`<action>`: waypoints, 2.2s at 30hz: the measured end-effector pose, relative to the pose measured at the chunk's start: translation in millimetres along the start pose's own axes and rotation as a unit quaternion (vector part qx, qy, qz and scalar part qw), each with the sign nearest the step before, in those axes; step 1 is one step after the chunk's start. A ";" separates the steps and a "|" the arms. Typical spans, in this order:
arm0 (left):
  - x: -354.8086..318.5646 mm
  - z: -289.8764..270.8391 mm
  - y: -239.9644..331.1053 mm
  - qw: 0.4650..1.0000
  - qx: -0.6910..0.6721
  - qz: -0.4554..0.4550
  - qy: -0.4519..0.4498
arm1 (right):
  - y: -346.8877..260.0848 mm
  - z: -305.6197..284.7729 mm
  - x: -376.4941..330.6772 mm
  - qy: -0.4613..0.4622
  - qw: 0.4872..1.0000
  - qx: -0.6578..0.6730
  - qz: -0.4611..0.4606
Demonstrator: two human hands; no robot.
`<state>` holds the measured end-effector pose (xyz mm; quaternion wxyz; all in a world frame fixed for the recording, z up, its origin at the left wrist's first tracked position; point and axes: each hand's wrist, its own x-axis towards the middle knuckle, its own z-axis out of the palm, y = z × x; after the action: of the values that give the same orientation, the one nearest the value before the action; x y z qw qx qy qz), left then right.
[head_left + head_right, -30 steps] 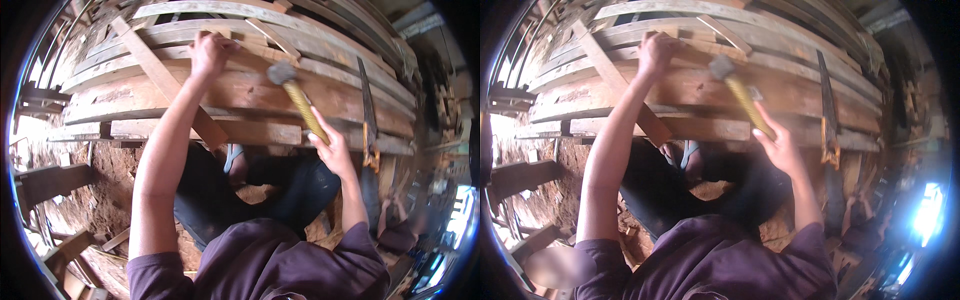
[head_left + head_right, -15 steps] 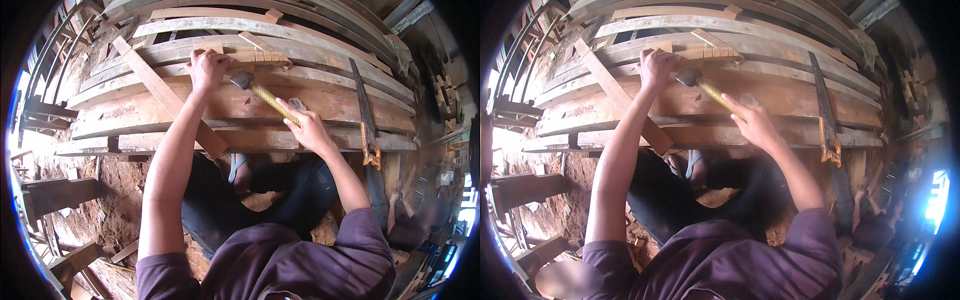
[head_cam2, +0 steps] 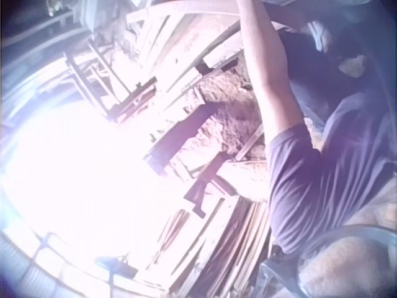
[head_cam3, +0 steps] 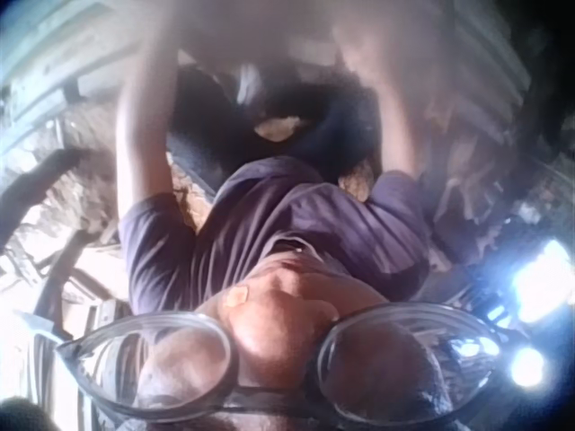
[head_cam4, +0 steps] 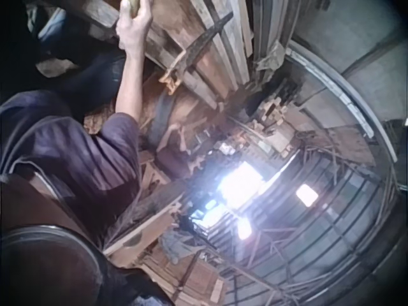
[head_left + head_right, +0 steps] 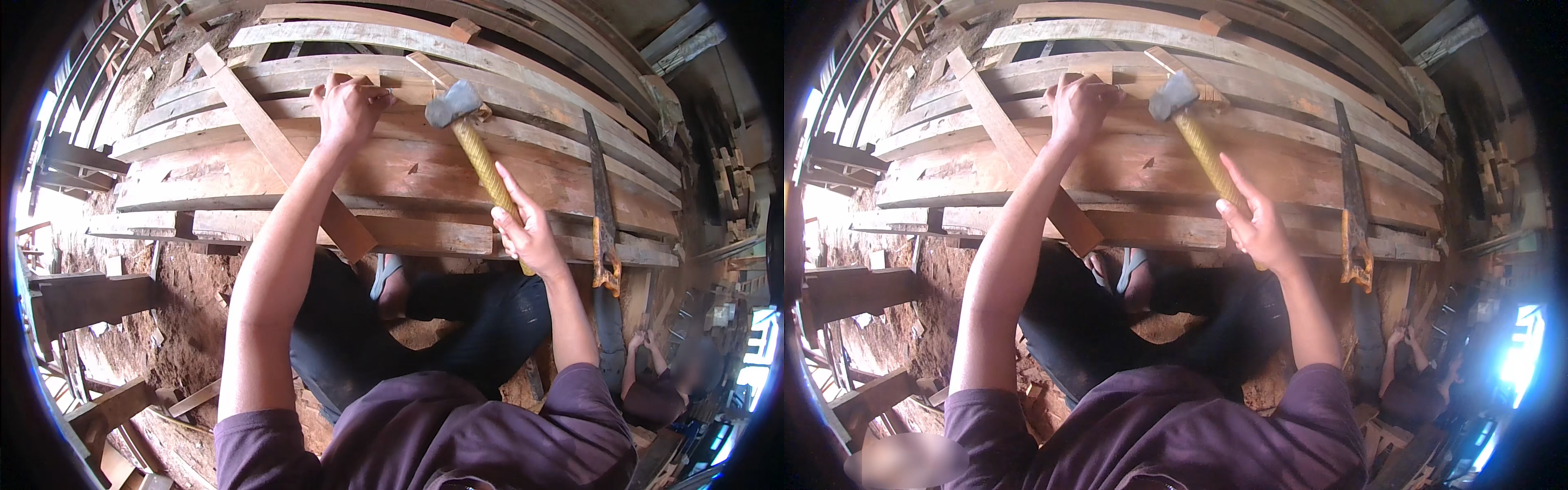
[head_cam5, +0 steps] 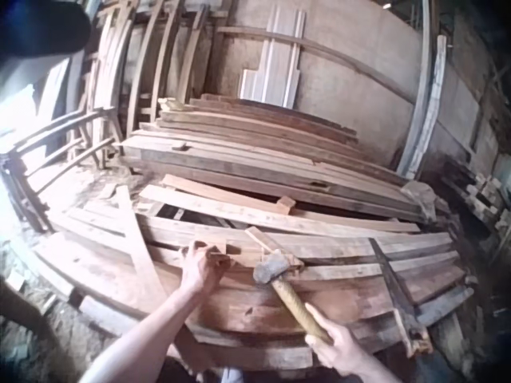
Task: The person sits on the floor and assembles a wooden structure by hand, using a hammer to drive nails into small wooden pieces. They repeatedly position pieces, hammer nails, and adjust the assembly.
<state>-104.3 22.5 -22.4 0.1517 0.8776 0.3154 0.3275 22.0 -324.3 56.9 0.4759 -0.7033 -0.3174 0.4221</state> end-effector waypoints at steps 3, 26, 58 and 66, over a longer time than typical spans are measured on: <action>5.2 -3.3 -3.2 0.999 -0.001 0.042 -0.016 | -18.0 2.9 1.8 -0.009 0.998 -0.014 -0.057; 43.8 -18.5 -63.6 0.969 0.009 0.178 -0.170 | -64.7 17.3 62.7 0.002 0.993 -0.105 -0.051; 37.3 -9.6 -42.4 0.955 -0.135 0.246 -0.096 | -59.9 28.1 61.3 0.014 0.994 -0.106 -0.037; 37.8 -2.4 -45.1 0.955 -0.092 0.274 -0.061 | -59.1 27.4 56.4 0.012 0.993 -0.110 -0.036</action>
<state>-104.2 81.4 -23.8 0.1553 0.9309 0.0210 0.3300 19.7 -245.0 90.6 0.4142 -0.7448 -0.3814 0.3582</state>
